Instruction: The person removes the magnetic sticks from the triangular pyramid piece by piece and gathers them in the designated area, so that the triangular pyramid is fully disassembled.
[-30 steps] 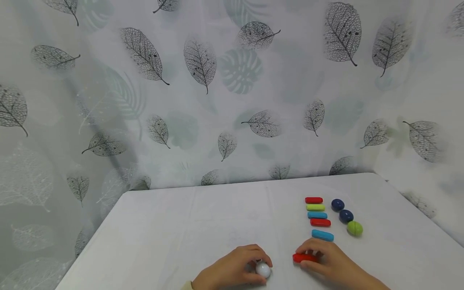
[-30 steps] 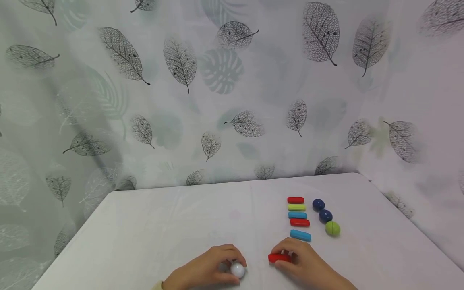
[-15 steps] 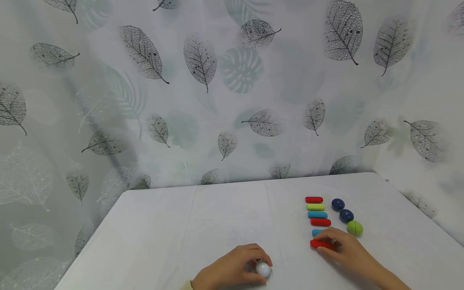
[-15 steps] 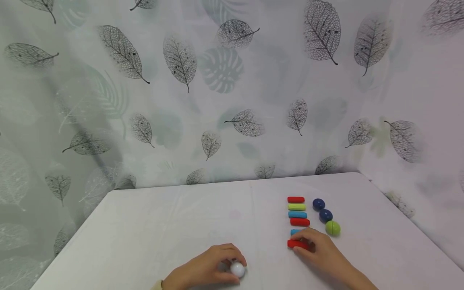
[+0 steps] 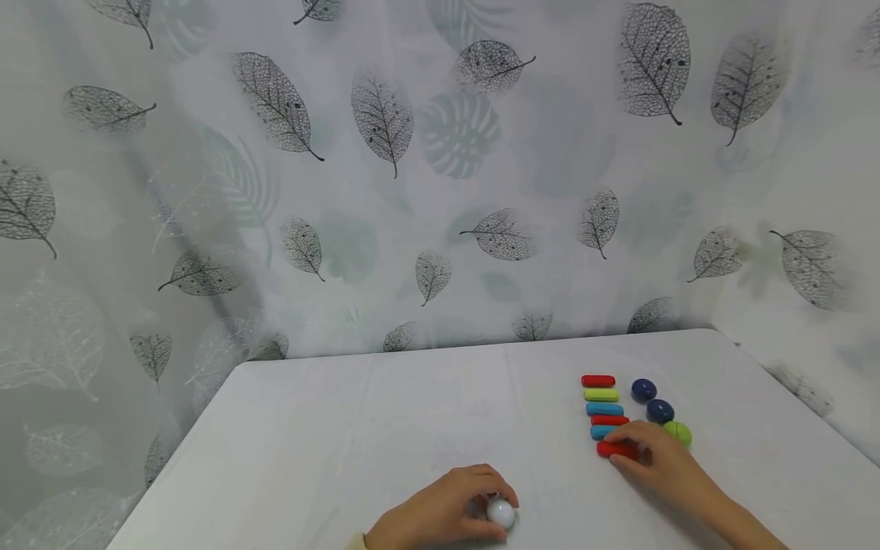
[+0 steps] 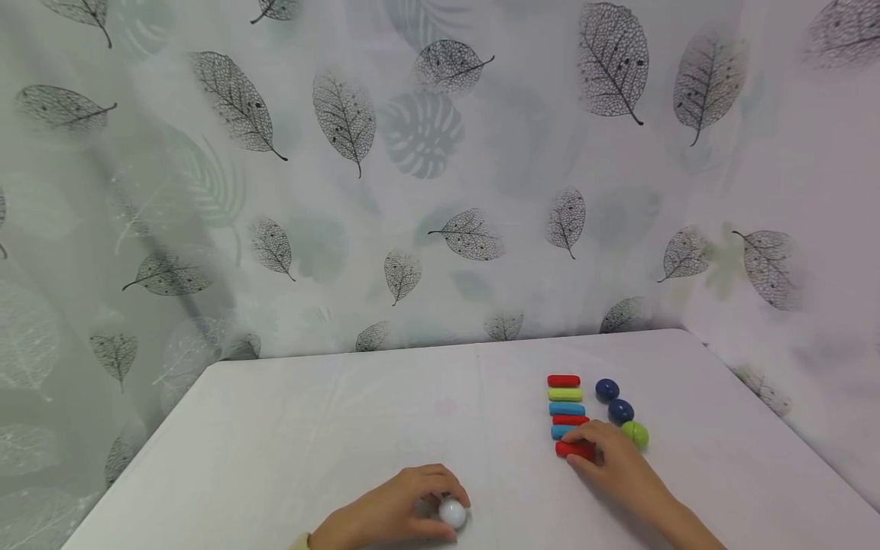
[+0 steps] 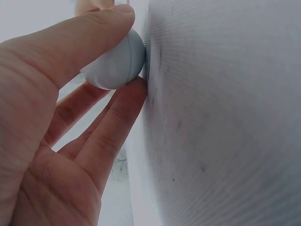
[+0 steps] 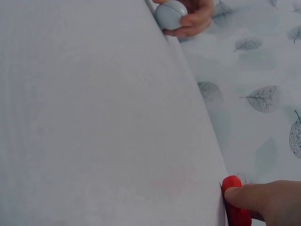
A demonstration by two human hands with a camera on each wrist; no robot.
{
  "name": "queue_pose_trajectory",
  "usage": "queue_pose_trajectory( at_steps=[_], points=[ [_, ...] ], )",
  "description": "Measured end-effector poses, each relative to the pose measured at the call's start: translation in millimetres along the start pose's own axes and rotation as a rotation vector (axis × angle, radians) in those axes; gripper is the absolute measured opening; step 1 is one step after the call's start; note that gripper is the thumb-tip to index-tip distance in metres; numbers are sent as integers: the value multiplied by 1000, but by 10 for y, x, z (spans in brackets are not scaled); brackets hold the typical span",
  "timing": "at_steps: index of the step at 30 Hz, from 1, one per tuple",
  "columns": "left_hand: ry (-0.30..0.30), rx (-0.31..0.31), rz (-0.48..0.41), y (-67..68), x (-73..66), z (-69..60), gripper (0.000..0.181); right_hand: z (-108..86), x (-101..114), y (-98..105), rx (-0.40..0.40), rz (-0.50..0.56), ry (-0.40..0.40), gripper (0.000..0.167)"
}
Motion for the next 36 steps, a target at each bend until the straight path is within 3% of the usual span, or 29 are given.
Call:
queue_pose_trajectory(
  at_steps=[9, 16, 25, 31, 36],
  points=[
    [21, 0, -1, 2, -2, 1, 23, 5, 14, 41, -63, -10, 34, 29],
    [149, 20, -18, -20, 35, -48, 25, -9, 66, 85, -97, -9, 55, 35],
    [136, -1, 70, -8, -2, -41, 25, -36, 383, 99, -208, 161, 260, 39],
    [169, -5, 99, 3, 26, -29, 27, -112, 570, -53, -116, 230, 312, 35],
    [175, 2, 116, -7, 36, 1, 30, -157, 681, -265, 72, 301, 270, 26]
  ],
)
Point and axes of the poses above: each hand's wrist, its own z-axis towards the middle knuckle, its own y-axis out of the back of the hand, x = y × z, the point moved 8 cm from there along z, towards the middle knuckle, and after that the axes turned 8 degrees about -x, right-handed, at the moved point
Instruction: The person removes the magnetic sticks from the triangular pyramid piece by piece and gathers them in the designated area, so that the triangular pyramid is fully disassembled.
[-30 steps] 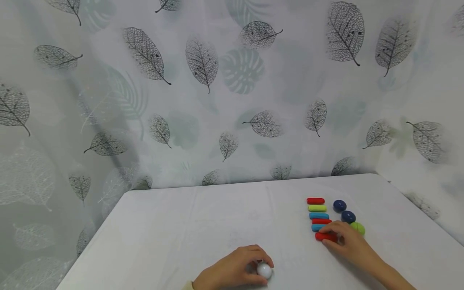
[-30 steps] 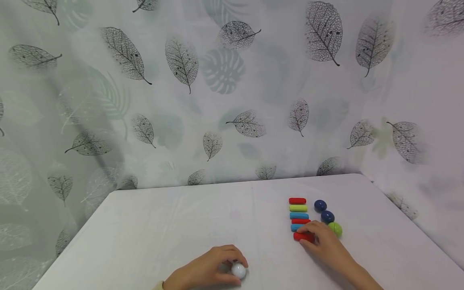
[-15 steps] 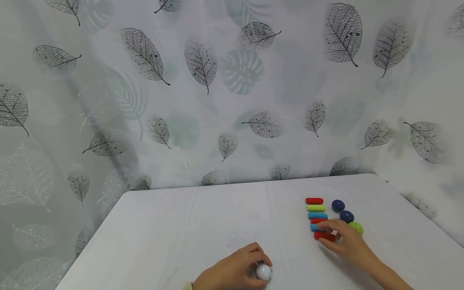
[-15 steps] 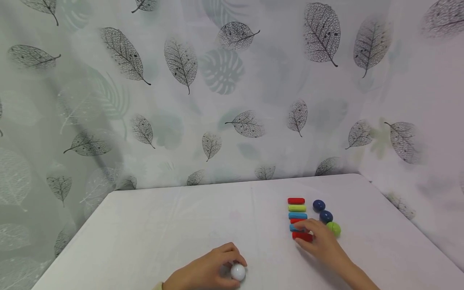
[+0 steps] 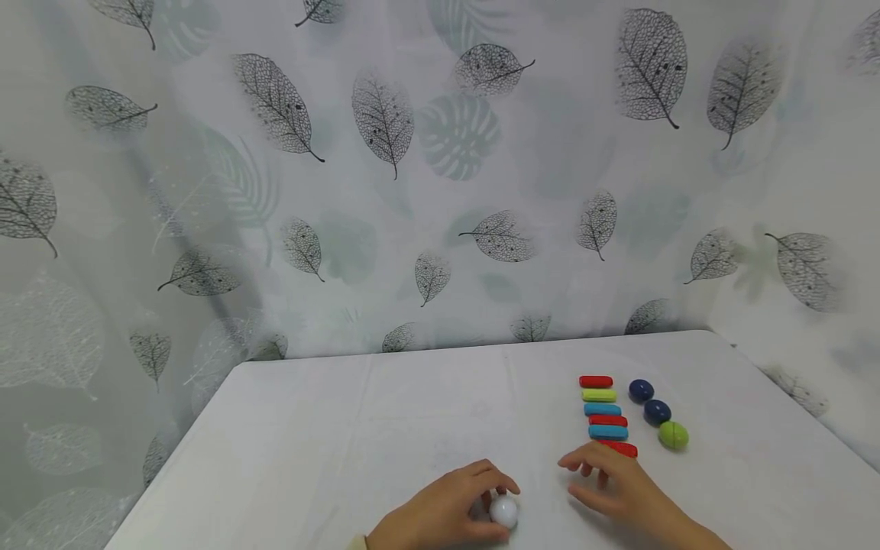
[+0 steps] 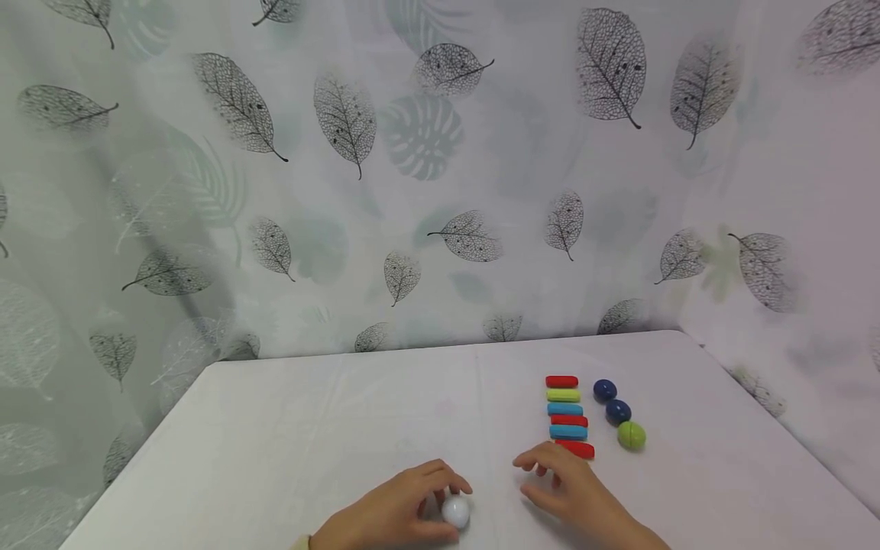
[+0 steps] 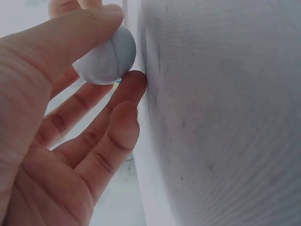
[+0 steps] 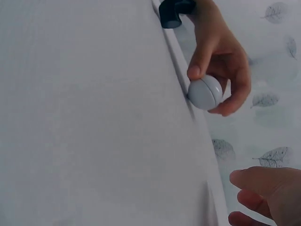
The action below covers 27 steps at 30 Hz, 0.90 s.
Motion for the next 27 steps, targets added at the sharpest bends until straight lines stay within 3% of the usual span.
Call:
queue_pose_trajectory(
  at_steps=[3, 7, 15, 19, 27],
  points=[
    [-1, -12, -1, 6, -2, 2, 30, -7, 44, -131, 83, 64, -29, 24],
    [-3, -19, -28, 13, -14, -7, 29, -10, 151, -267, 144, 143, 6, 23],
    [-52, -31, -73, 13, -58, -17, 32, -26, 240, -534, 314, 376, -74, 26],
    [-68, -16, -103, -9, -49, -18, 33, -7, 286, -607, 333, 427, -87, 27],
    [-86, -25, -97, 6, -84, -23, 32, 30, 314, -659, 333, 430, -205, 25]
  ],
)
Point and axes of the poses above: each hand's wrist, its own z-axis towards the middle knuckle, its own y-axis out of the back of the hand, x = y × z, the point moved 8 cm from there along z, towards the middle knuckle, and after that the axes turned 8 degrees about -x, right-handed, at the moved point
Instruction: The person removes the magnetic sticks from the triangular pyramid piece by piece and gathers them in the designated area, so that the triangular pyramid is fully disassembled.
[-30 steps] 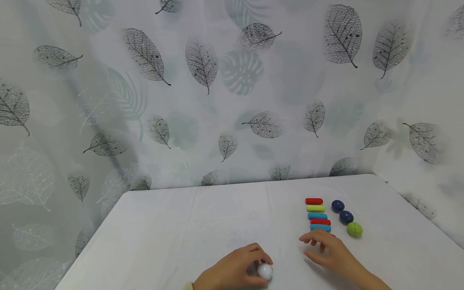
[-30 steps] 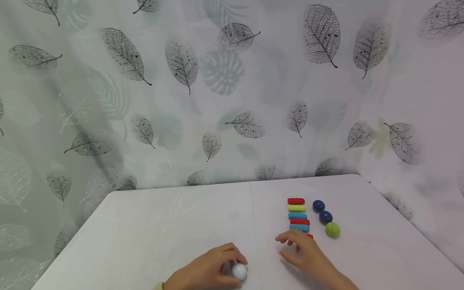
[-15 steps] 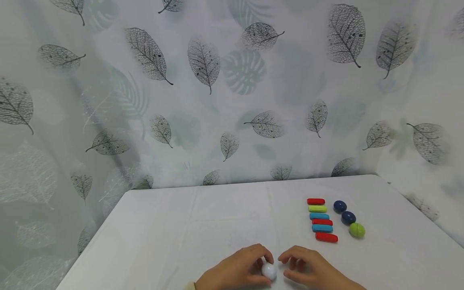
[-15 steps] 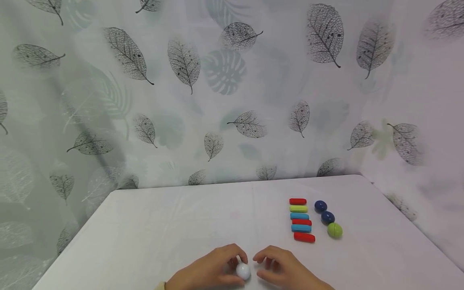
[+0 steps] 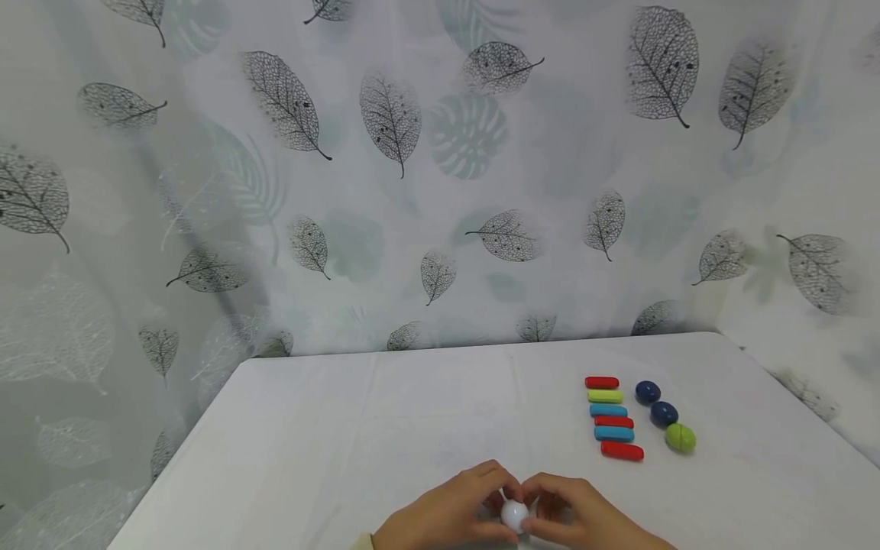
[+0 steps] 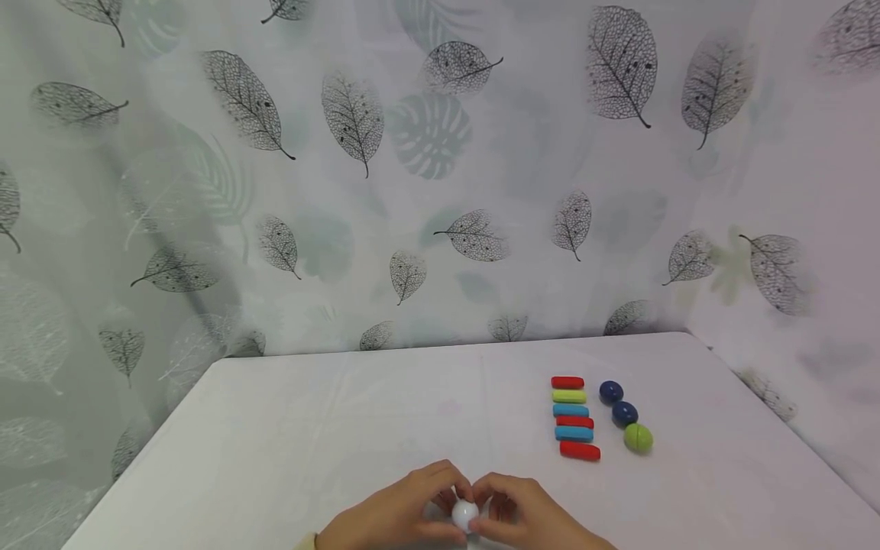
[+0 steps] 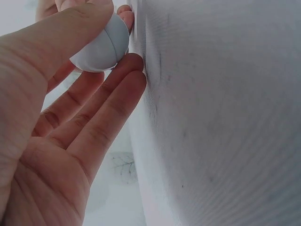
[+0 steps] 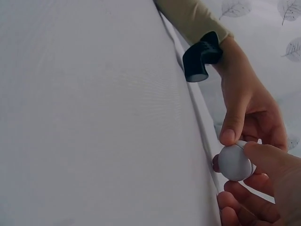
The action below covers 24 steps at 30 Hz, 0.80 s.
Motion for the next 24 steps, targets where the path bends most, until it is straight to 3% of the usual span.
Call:
queue_pose_trajectory(
  at_steps=[8, 12, 15, 18, 21, 24],
  points=[
    [-23, -3, 12, 11, -32, -10, 30, 38, -78, -57, -46, 3, -105, 25],
    [35, 19, -31, -10, 4, -14, 33, 23, -89, -44, -42, -8, -102, 25],
    [73, 40, -56, -26, 29, -16, 36, -10, -78, -2, -37, -17, -90, 24],
    [66, 46, -38, -32, 29, -9, 34, -52, -59, 68, -48, -51, -74, 22],
    [52, 46, -3, -37, 31, -5, 30, -94, -59, 154, -69, -85, -86, 21],
    [77, 60, -2, -49, 62, 0, 28, -142, -80, 255, -96, -109, -127, 24]
  ],
)
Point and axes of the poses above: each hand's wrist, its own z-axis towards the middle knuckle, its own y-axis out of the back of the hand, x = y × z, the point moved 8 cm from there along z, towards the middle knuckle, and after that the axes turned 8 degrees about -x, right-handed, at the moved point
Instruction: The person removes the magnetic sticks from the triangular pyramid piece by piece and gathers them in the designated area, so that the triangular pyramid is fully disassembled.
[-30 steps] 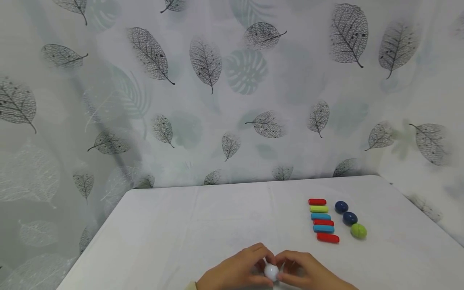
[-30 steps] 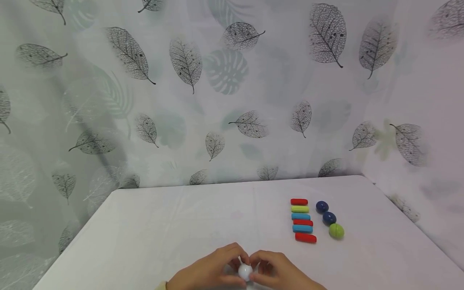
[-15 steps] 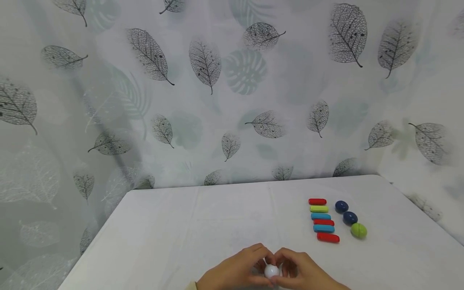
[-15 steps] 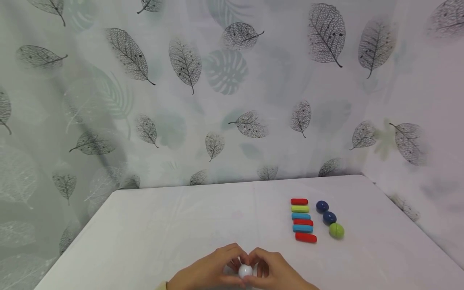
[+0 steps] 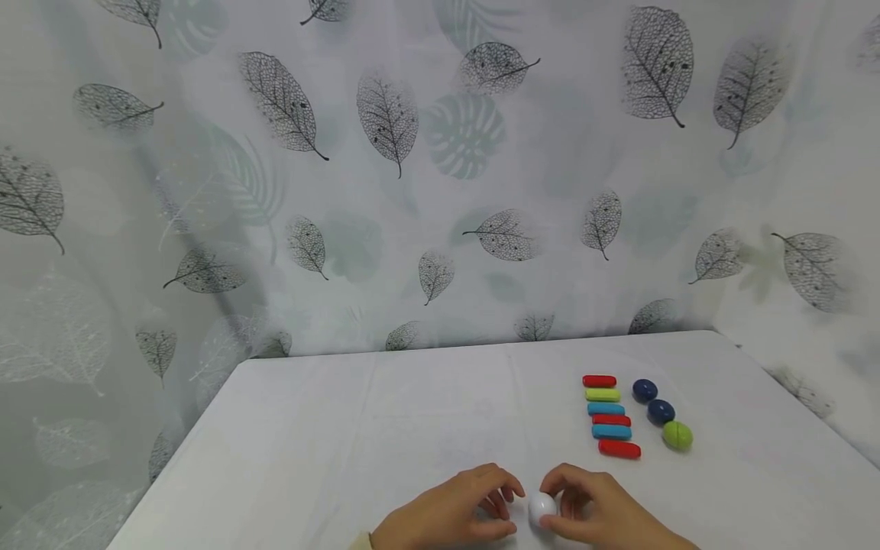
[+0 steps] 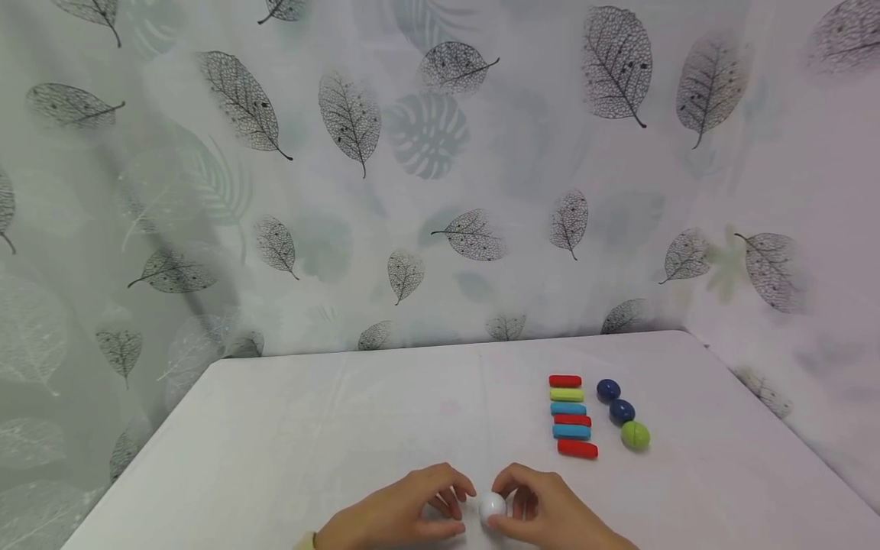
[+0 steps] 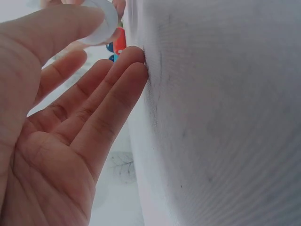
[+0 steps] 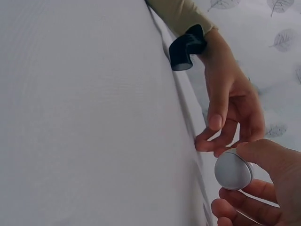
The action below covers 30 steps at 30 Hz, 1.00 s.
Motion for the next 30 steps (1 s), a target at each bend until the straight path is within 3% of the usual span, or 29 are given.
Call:
queue_pose_trajectory(
  at_steps=[10, 22, 30],
  points=[
    [27, 33, -63, -30, 15, 27, 23, -253, -259, 392, -83, -110, -151, 30],
    [-55, 1, -52, 6, -18, -25, 21, -476, -404, 814, -203, -309, -150, 31],
    [-55, -2, -51, 9, -32, -18, 20, -610, -593, 1087, -297, -376, -314, 40]
  ],
)
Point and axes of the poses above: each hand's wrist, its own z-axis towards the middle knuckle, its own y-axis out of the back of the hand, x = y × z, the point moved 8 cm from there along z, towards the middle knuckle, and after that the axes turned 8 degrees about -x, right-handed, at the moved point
